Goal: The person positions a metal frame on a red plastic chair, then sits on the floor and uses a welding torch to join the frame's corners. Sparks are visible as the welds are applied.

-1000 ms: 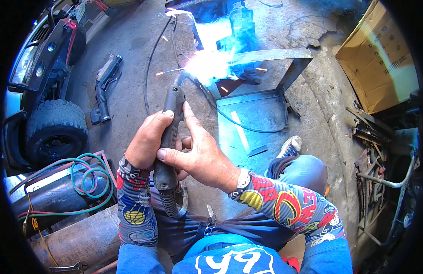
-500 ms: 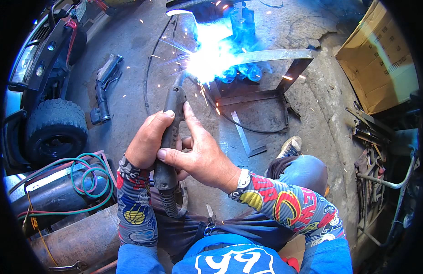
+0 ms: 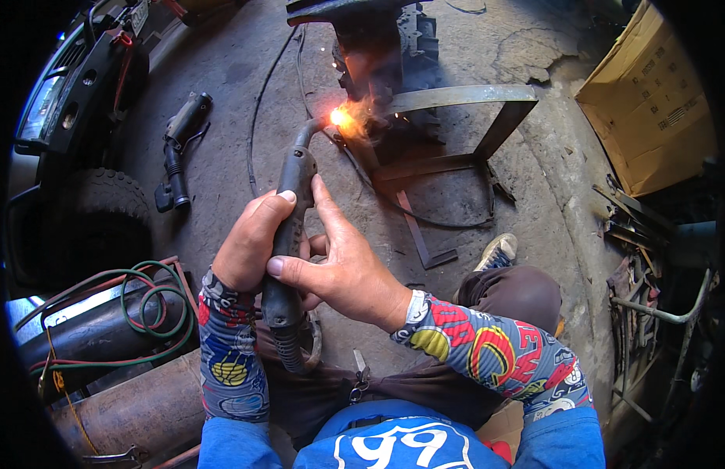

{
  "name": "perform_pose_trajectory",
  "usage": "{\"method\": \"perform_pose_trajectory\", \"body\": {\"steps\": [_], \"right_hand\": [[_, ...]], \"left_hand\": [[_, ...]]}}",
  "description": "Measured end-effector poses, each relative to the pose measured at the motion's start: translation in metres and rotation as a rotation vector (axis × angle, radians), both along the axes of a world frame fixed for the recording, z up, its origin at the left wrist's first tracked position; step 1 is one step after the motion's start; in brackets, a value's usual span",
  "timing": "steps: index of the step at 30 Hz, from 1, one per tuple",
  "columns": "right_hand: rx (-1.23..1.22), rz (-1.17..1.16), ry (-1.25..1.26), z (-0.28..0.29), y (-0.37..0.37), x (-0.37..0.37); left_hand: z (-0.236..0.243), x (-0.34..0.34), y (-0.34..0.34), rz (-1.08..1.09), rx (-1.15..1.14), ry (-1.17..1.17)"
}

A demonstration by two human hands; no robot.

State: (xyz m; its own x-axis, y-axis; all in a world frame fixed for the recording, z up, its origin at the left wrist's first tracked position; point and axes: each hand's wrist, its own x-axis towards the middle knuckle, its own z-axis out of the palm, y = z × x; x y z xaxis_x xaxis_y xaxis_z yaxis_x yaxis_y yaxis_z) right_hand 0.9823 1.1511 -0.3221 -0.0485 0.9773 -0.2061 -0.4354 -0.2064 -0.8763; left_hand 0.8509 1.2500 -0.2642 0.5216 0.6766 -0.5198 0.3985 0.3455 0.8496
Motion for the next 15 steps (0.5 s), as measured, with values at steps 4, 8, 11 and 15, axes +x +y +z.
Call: {"method": "perform_pose_trajectory", "body": {"steps": [4,8,11,15], "right_hand": [[-0.018,0.004,-0.02,0.0015,0.0004,-0.0003],[-0.054,0.026,-0.016,0.0024,-0.0014,0.0009],[-0.054,0.017,-0.006,0.0016,-0.0013,0.0],[-0.029,-0.003,-0.009,0.0007,-0.0007,-0.0015]], "left_hand": [[-0.0011,-0.0008,-0.0002,0.011,0.003,0.0],[-0.0046,-0.0015,0.0006,0.006,0.05,0.0],[-0.005,-0.0018,0.0,0.013,0.031,0.0],[-0.0035,-0.0002,-0.001,0.037,-0.004,0.05]]}}
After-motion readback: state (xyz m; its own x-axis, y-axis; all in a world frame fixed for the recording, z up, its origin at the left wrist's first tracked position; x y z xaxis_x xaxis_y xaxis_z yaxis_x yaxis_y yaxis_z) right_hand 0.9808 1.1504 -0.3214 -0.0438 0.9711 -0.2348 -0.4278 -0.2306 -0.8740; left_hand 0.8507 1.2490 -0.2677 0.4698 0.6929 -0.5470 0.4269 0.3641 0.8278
